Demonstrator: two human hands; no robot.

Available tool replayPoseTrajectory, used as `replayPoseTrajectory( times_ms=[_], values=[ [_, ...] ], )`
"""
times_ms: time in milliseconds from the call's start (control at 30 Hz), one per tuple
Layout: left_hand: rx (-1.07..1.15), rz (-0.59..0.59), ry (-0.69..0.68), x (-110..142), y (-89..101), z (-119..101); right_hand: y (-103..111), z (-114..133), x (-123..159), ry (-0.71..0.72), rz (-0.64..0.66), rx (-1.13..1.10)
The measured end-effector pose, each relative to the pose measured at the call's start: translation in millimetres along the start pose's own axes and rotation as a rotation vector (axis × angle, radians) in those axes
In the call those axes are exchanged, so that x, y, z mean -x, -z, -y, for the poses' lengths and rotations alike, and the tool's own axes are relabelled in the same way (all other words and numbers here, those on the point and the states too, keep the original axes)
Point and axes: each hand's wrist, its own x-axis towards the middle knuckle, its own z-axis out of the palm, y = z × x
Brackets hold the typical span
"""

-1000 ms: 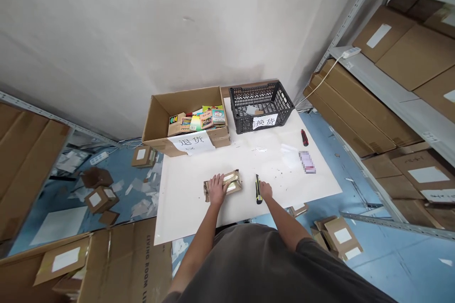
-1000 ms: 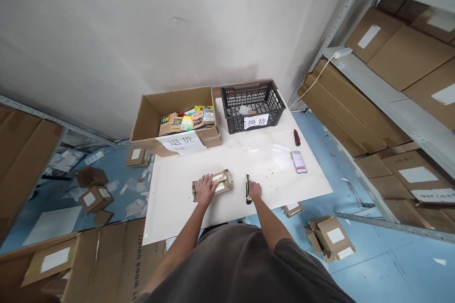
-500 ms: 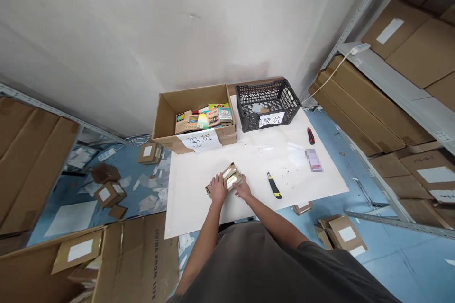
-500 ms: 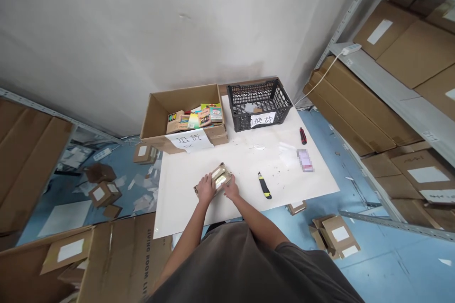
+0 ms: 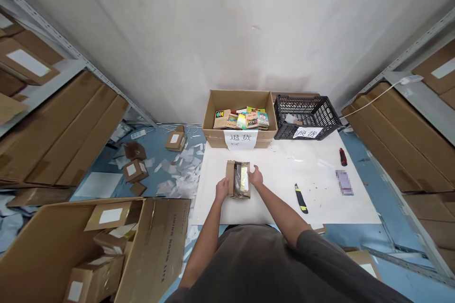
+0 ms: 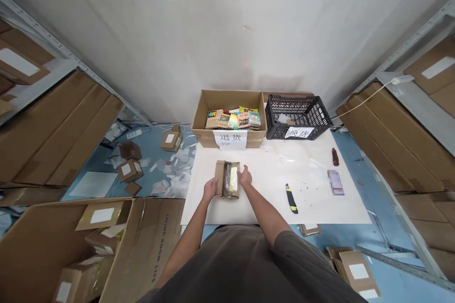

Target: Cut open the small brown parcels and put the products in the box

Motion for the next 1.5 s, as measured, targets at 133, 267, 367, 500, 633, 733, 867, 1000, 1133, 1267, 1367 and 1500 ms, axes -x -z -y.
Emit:
replayPoseTrajectory(
  times_ms=[133,267,367,500,633,733,867,1000,1133,1267,1367,1500],
  values=[
    [-0.009,-0.132,-0.08,-3,-7.6,6,-33,10,33,0.032,-0.078,0.13],
    [-0.159,-0.048,-0.299,-11,-16.4,-6,-45,12,48,0.099,-0.072,0.087],
    [-0.193,0.068,-0.361,-15,-16.3,-8,-25,-8,45,0.135,-0.022,-0.138],
    [-0.095,0.152,-0.387,-11,-13.5,6,2,-45,47,0.03,0.003,-0.134],
    [-0.003,0.257,-0.3,0,-8.5,10,3,-43,56,-0.002,-0.244,0.203],
    [-0.053,0.281,-0.233,9,-3.4,1,-7,-17,59,0.117,-0.236,0.307],
    [-0.181,0.195,-0.182,24,-5.2,-13,-22,15,57,0.073,-0.144,0.367],
    [-0.234,0.092,-0.132,40,-16.8,-18,-29,27,47,-0.047,-0.152,0.421],
    [-0.228,0.074,-0.134,41,-21.3,-11,-29,36,34,-0.071,-0.163,0.445],
    [-0.175,0.083,-0.148,33,-14.1,2,-49,42,35,0.073,-0.056,0.492],
    [-0.145,0.082,-0.169,32,-7.0,11,-72,41,45,0.06,0.097,0.439],
    [-0.2,0.092,-0.134,34,4.5,20,-81,41,54,0.087,0.123,0.335]
  ],
)
